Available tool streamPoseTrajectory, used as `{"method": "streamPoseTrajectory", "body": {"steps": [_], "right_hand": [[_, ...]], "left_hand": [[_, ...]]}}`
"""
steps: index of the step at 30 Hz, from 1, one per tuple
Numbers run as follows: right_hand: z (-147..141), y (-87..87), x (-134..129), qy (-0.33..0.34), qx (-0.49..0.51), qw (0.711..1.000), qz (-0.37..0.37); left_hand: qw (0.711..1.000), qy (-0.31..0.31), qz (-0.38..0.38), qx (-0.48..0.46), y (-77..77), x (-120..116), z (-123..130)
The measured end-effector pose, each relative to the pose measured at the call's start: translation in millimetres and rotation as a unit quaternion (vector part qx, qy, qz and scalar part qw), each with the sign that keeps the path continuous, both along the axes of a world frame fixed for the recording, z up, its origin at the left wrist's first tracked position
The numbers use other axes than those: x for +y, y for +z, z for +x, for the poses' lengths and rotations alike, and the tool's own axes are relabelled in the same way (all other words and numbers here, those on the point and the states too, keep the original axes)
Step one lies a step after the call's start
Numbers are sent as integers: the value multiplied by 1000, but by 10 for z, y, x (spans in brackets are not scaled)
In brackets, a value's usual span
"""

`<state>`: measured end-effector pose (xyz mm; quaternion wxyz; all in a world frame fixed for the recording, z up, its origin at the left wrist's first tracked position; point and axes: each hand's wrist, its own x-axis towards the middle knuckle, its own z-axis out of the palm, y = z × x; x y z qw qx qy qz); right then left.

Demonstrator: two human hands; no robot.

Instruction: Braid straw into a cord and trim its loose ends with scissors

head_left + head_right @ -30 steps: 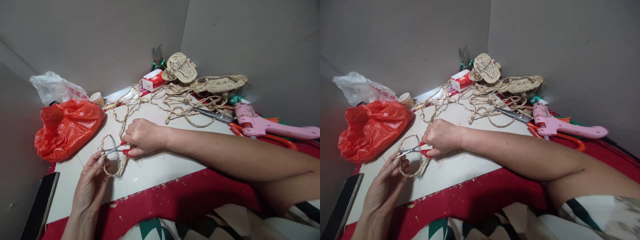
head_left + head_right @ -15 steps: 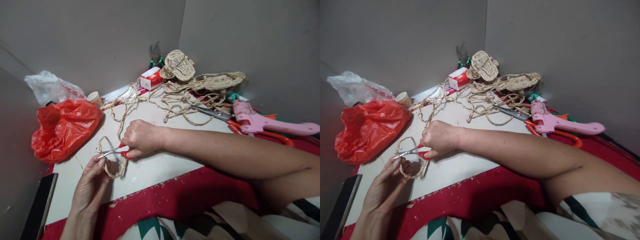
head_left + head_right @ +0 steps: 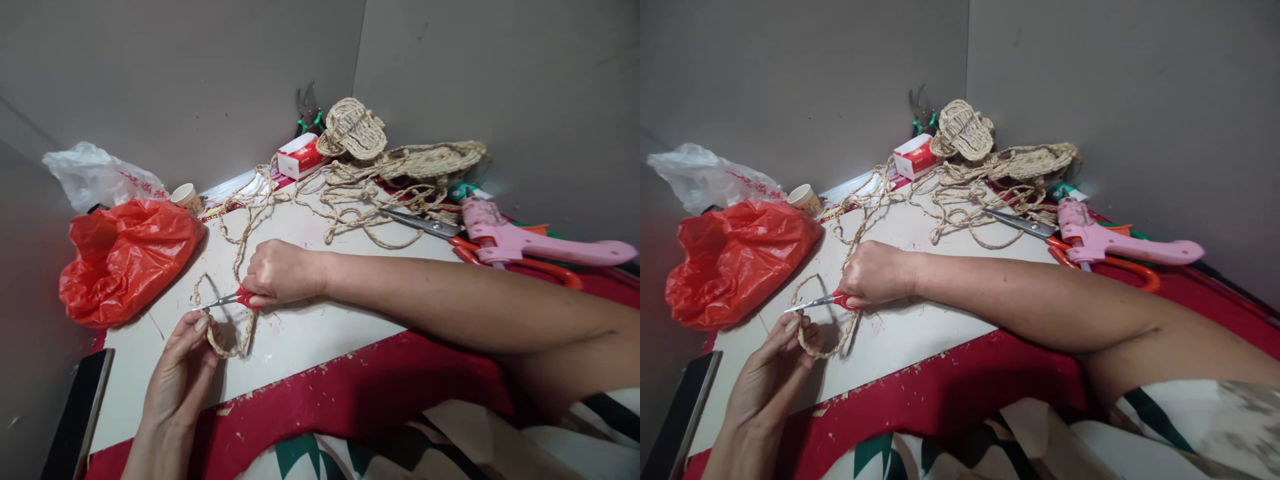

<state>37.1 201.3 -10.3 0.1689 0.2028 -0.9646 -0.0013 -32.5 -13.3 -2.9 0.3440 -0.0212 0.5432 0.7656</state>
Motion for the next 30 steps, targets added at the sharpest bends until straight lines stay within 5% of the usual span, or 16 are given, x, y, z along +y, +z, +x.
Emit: {"method": "streamPoseTrajectory", "body": {"steps": [30], "right_hand": [[52, 113, -5, -11, -54, 998, 12]], "left_hand": [[997, -32, -32, 60, 23, 11, 18]]}}
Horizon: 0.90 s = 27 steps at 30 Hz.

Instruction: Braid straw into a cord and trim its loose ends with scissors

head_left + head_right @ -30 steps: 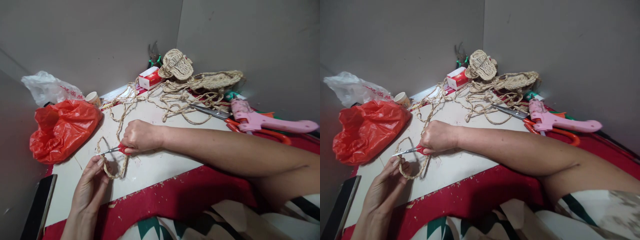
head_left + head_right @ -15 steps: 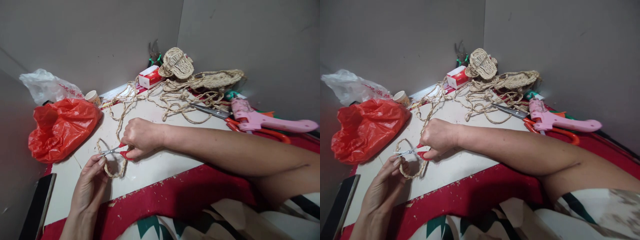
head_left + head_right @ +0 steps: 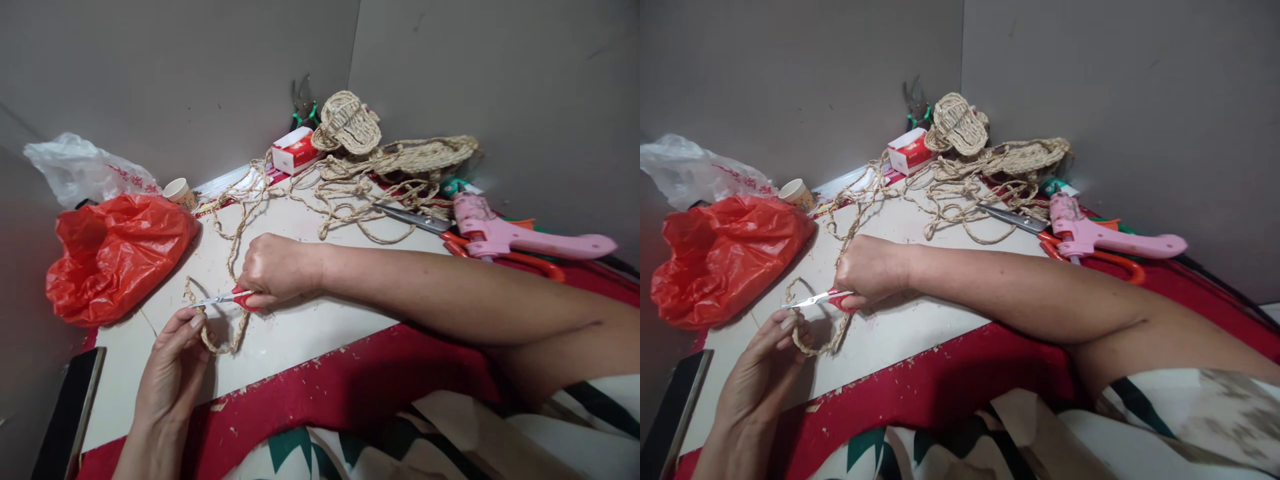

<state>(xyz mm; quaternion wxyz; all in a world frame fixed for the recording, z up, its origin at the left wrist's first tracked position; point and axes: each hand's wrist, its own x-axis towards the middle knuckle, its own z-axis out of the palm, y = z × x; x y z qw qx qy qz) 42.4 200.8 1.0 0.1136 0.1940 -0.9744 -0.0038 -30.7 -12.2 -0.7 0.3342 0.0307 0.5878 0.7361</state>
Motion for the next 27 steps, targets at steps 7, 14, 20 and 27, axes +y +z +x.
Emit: {"method": "streamPoseTrajectory", "body": {"steps": [7, 14, 20, 27], "right_hand": [[26, 3, 20, 8, 23, 999, -31], [20, 11, -1, -8, 8, 999, -36], [27, 33, -13, -17, -6, 1000, -25], [23, 36, -24, -12, -12, 1000, -11]], "left_hand": [[1000, 14, 11, 1, 39, -11, -8], [1000, -9, 5, 0, 3, -27, -9], [1000, -10, 14, -10, -10, 1, 0], [1000, -24, 13, -6, -50, -5, -38]]}}
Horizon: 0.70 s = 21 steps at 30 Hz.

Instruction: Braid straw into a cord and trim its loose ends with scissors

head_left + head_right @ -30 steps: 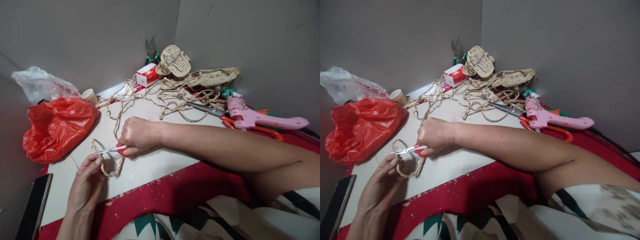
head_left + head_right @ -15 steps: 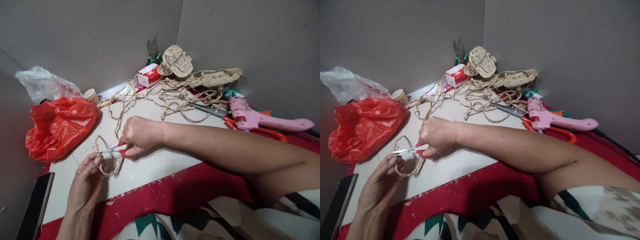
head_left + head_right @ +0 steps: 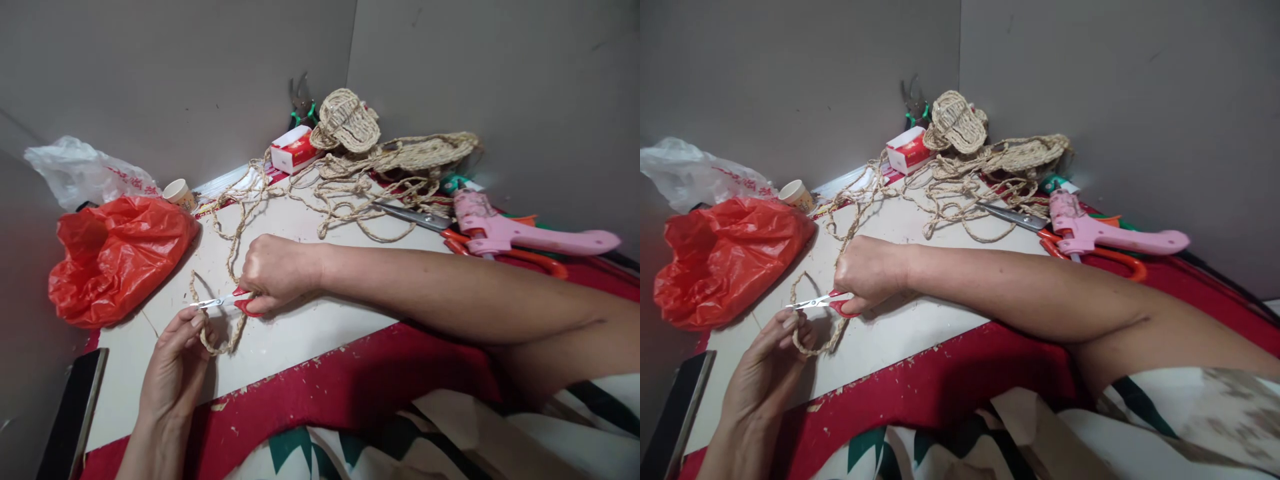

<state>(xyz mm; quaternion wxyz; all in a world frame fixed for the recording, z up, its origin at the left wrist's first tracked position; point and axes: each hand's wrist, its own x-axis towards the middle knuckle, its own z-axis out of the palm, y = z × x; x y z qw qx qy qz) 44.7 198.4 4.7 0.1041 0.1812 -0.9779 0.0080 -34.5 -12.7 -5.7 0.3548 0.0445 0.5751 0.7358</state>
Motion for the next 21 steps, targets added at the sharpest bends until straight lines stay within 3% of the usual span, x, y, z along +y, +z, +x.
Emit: {"method": "streamPoseTrajectory", "body": {"steps": [6, 14, 21], "right_hand": [[-25, -57, 27, 14, 21, 1000, -5], [-75, -134, 116, -34, 72, 988, -135], [-106, -194, 165, 22, 116, 990, -80]], "left_hand": [[1000, 4, 3, 4, 25, -18, -9], [999, 22, 25, 15, 32, -23, -12], [998, 30, 62, -1, 13, -30, -16]]}}
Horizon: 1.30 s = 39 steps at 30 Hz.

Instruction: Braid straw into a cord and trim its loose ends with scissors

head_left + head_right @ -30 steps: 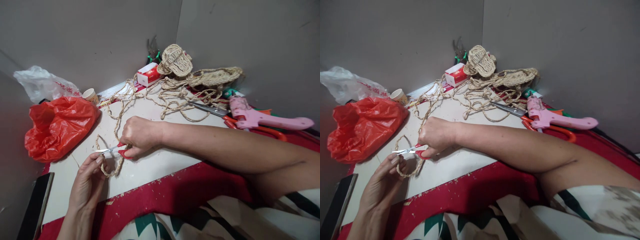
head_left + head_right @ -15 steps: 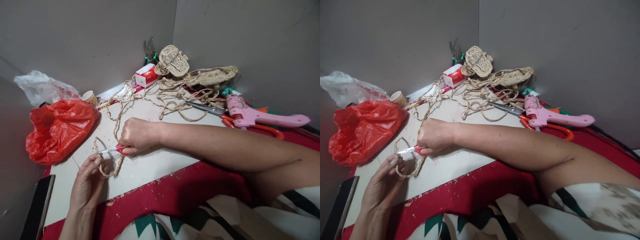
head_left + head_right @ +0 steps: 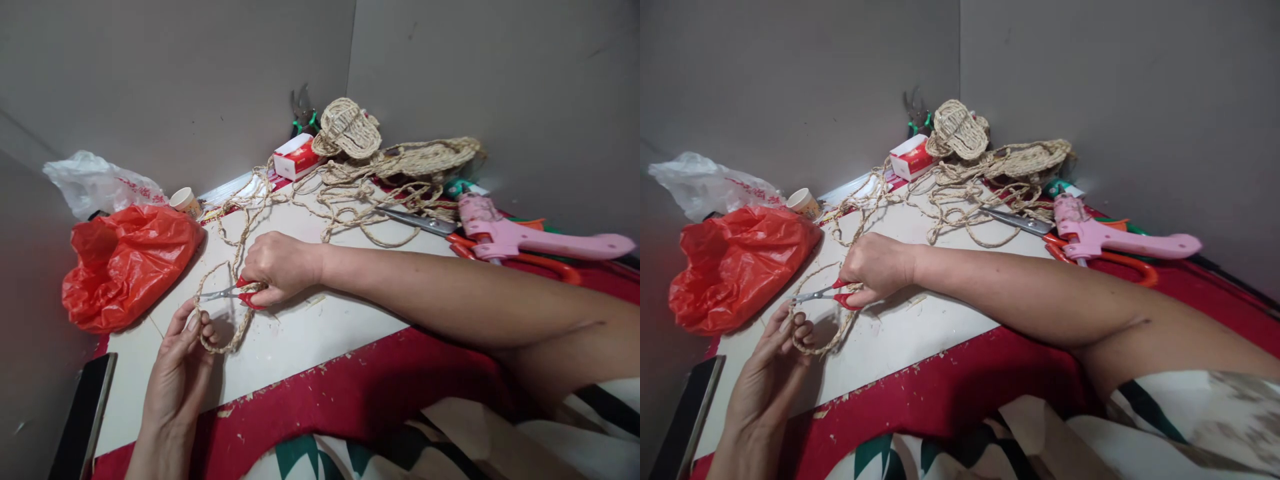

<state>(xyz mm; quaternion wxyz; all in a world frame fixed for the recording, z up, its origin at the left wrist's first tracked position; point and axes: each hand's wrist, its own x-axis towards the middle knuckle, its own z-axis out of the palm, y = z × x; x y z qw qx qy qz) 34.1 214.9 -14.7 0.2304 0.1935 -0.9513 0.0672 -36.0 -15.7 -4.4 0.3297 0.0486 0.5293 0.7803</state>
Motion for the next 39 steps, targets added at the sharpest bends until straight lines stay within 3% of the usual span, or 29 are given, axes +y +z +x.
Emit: {"method": "streamPoseTrajectory", "body": {"steps": [6, 14, 18, 27, 39], "right_hand": [[8, 14, -44, -6, 4, 999, 39], [32, 20, -105, -40, -17, 997, 70], [23, 5, -112, -37, -12, 997, 67], [39, 31, -137, -24, -29, 996, 75], [44, 35, -169, -17, -65, 995, 78]], "left_hand": [[998, 22, 37, -52, 28, 37, 14], [989, 7, 87, -117, 71, 60, 94], [996, -1, 44, -78, 63, 53, 117], [988, -51, -72, 129, 14, 31, 199], [990, -43, -80, 112, 8, 60, 195]]}}
